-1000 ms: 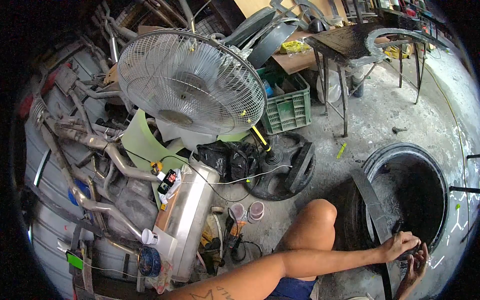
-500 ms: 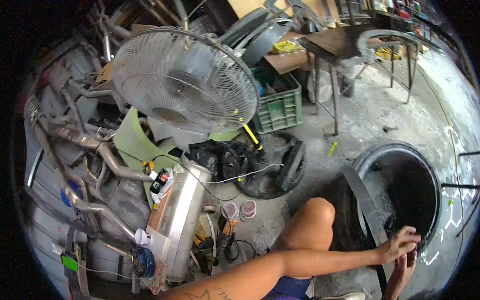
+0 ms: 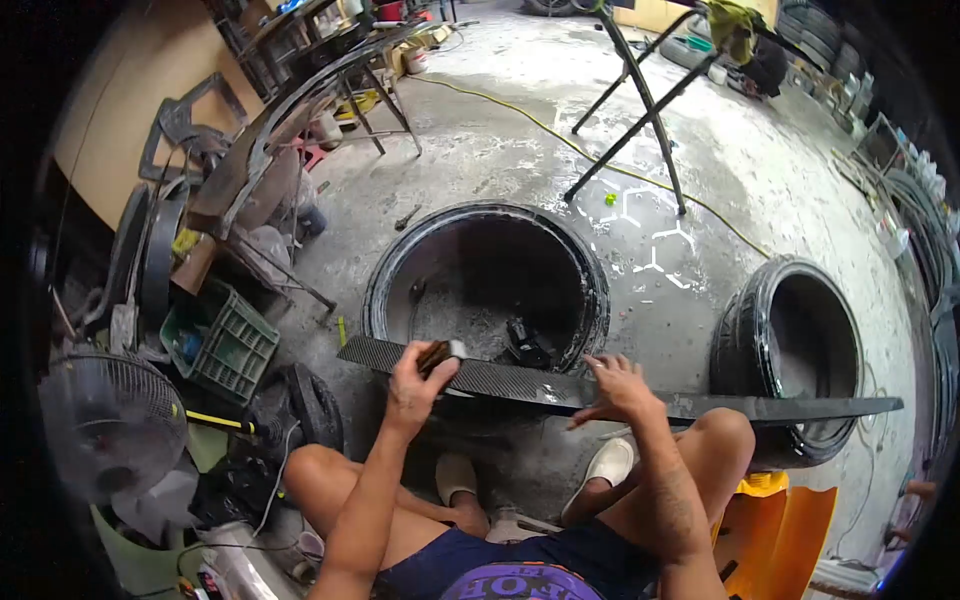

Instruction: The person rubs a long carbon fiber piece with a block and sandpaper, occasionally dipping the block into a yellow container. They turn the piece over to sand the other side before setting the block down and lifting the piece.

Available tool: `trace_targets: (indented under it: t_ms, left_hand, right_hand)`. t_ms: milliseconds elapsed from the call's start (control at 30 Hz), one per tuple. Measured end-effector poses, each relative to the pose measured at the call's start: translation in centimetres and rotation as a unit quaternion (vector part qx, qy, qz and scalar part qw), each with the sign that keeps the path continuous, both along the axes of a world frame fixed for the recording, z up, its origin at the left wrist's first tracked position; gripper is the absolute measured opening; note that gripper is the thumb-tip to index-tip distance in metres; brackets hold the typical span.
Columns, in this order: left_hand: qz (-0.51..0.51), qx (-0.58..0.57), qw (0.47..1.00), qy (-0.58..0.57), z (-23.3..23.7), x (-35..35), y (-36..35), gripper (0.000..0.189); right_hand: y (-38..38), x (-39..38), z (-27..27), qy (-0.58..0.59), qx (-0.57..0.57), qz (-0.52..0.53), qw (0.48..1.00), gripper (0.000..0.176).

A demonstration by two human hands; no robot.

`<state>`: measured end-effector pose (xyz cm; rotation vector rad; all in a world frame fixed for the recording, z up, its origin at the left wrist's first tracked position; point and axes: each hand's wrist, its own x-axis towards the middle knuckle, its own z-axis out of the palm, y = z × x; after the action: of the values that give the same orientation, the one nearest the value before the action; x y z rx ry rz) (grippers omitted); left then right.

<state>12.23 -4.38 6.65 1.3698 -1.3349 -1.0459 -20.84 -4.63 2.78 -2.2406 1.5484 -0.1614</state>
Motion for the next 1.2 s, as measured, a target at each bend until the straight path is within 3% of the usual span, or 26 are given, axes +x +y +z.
trace_targets:
  t_ms: [67, 100, 167, 233, 400, 467, 533, 600, 667, 733, 800, 867, 933, 1067, 1133, 1167, 1200]
  left_hand:
    - [0.019, -0.001, 0.999, -0.037, -1.3, 2.0, 0.6, 0.030]
    - [0.014, 0.002, 0.998, -0.053, -2.0, 2.9, 1.0, 0.037]
    - [0.032, -0.029, 0.993, -0.106, -3.7, 3.5, 1.3, 0.042]
    - [0.047, -0.088, 0.972, -0.211, -4.3, 3.9, 1.2, 0.051]
    - [0.078, -0.116, 0.952, -0.272, -5.7, 2.5, -1.5, 0.037]
    - [0.057, -0.152, 0.915, -0.370, -7.6, 4.0, -3.3, 0.037]
    - [0.092, -0.117, 0.875, -0.461, -10.0, 7.7, -5.0, 0.033]
    - [0.130, -0.055, 0.867, -0.478, -11.8, 11.1, -5.9, 0.033]
    - [0.127, -0.096, 0.846, -0.510, -11.8, 9.3, -5.8, 0.031]
    - [0.102, -0.106, 0.847, -0.511, -12.7, 3.7, -4.2, 0.029]
    - [-0.025, -0.153, 0.852, -0.499, -11.3, -3.4, -2.1, 0.025]
    - [0.007, -0.171, 0.898, -0.404, -10.8, -8.1, 0.0, 0.022]
    - [-0.057, -0.183, 0.895, -0.402, -9.9, -4.5, -1.3, 0.021]
    - [0.067, -0.140, 0.881, -0.447, -10.7, 4.2, -5.1, 0.016]
    - [0.141, -0.125, 0.848, -0.496, -11.5, 2.0, -4.7, 0.017]
    - [0.081, -0.125, 0.848, -0.508, -10.8, -0.8, -3.4, 0.019]
    - [0.064, -0.132, 0.881, -0.450, -11.8, -3.7, -2.3, 0.022]
  right_hand:
    - [0.9, -2.6, -0.8, 0.145, 0.096, -0.035, 0.984, 0.104]
    - [0.7, -3.7, -1.7, 0.135, 0.096, -0.038, 0.985, 0.104]
    - [0.0, -5.0, -3.8, 0.118, 0.218, -0.038, 0.968, 0.087]
    - [0.3, -5.0, -4.7, 0.098, 0.175, -0.034, 0.979, 0.082]
    - [0.1, -0.9, -6.1, 0.043, -0.017, -0.025, 0.999, 0.082]
    - [-0.1, 0.4, -6.7, 0.027, -0.015, -0.018, 0.999, 0.085]
    - [-0.4, 0.8, -7.8, 0.028, 0.049, -0.040, 0.998, 0.085]
    - [0.1, 1.1, -8.2, 0.019, 0.024, -0.039, 0.999, 0.083]
    - [0.0, 1.2, -7.6, 0.033, -0.002, -0.015, 0.999, 0.082]
    - [0.6, 1.3, -7.9, 0.029, -0.001, -0.021, 0.999, 0.080]
    - [0.4, 1.3, -7.9, 0.034, -0.015, -0.022, 0.999, 0.080]
    - [0.4, 1.3, -8.0, 0.013, -0.004, -0.029, 0.999, 0.079]
    - [0.6, 1.1, -8.0, 0.015, -0.036, -0.025, 0.999, 0.080]
    - [0.9, 1.4, -6.9, 0.018, -0.016, -0.032, 0.999, 0.078]
    - [1.0, 1.3, -7.2, 0.012, -0.029, -0.039, 0.999, 0.078]
    - [1.1, 1.3, -7.4, 0.010, -0.036, -0.037, 0.999, 0.078]
    - [0.9, 1.4, -7.6, 0.007, -0.043, -0.032, 0.999, 0.078]
